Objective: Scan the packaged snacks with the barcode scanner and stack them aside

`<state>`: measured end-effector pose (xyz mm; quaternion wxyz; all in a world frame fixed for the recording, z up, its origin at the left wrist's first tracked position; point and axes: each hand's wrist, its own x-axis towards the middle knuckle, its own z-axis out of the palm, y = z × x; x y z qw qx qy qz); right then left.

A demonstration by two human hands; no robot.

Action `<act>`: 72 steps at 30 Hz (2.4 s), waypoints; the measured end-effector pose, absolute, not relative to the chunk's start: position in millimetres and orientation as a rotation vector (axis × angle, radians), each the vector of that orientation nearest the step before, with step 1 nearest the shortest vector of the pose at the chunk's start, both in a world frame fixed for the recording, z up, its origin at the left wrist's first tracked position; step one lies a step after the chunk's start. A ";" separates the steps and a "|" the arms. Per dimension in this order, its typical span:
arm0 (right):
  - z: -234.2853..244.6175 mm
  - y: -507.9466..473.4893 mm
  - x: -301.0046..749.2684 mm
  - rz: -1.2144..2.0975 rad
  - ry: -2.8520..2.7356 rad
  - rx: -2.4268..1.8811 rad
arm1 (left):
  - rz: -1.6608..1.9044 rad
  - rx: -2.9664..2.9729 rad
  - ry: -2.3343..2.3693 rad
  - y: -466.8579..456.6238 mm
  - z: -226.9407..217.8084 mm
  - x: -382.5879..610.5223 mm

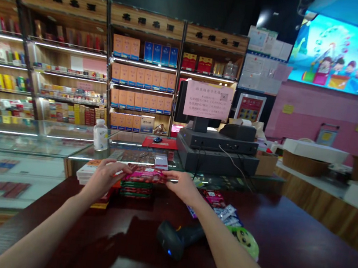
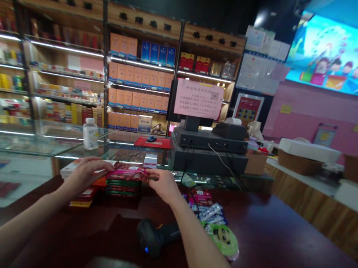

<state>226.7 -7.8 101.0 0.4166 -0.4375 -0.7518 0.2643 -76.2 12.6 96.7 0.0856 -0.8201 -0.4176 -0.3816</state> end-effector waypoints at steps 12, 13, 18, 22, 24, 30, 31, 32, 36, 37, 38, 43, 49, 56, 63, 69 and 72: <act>99.9 19.0 202.3 0.344 -2.216 -1.359 | -0.645 -2.392 -0.905 38.0 117.7 -95.6; 97.8 22.1 199.5 0.319 -2.225 -1.367 | -0.616 -2.383 -0.895 40.5 117.5 -95.4; 90.2 34.3 188.4 0.333 -2.319 -1.349 | -0.505 -2.338 -0.884 53.9 113.8 -95.0; 85.9 40.3 183.8 0.321 -2.391 -1.339 | -0.421 -2.288 -0.890 62.5 109.6 -93.4; 83.1 42.8 182.9 0.280 -2.414 -1.348 | -0.398 -2.255 -0.880 65.9 107.1 -92.4; 77.9 46.8 182.6 0.190 -2.449 -1.365 | -0.370 -2.203 -0.859 71.0 101.6 -90.2; 77.9 46.9 182.6 0.180 -2.450 -1.368 | -0.367 -2.204 -0.864 71.1 101.3 -89.9; 78.0 46.9 182.6 0.171 -2.450 -1.371 | -0.364 -2.204 -0.868 71.0 101.1 -89.7; 77.8 47.3 182.0 0.137 -2.451 -1.363 | -0.345 -2.208 -0.879 71.2 100.9 -89.5; 77.4 47.7 181.7 0.128 -2.451 -1.362 | -0.338 -2.207 -0.883 71.5 100.7 -89.6; 76.8 48.1 181.3 0.122 -2.451 -1.363 | -0.330 -2.206 -0.890 71.8 100.4 -89.7; 73.6 49.6 179.5 0.111 -2.450 -1.379 | -0.331 -2.201 -0.925 71.9 98.0 -90.9; 75.1 48.3 178.3 0.095 -2.449 -1.433 | -0.340 -2.209 -0.948 68.7 95.4 -94.5; 78.5 41.8 176.7 0.118 -2.425 -1.474 | -0.317 -2.223 -1.022 61.1 93.7 -97.7; 81.9 26.0 184.4 0.138 -2.411 -1.442 | -0.280 -2.174 -1.134 46.2 94.8 -101.5; 80.8 9.9 202.3 0.128 -2.420 -1.412 | -0.282 -2.148 -1.166 32.3 96.8 -103.0; 78.8 0.4 213.9 0.127 -2.405 -1.425 | -0.295 -2.158 -1.135 25.7 96.3 -98.3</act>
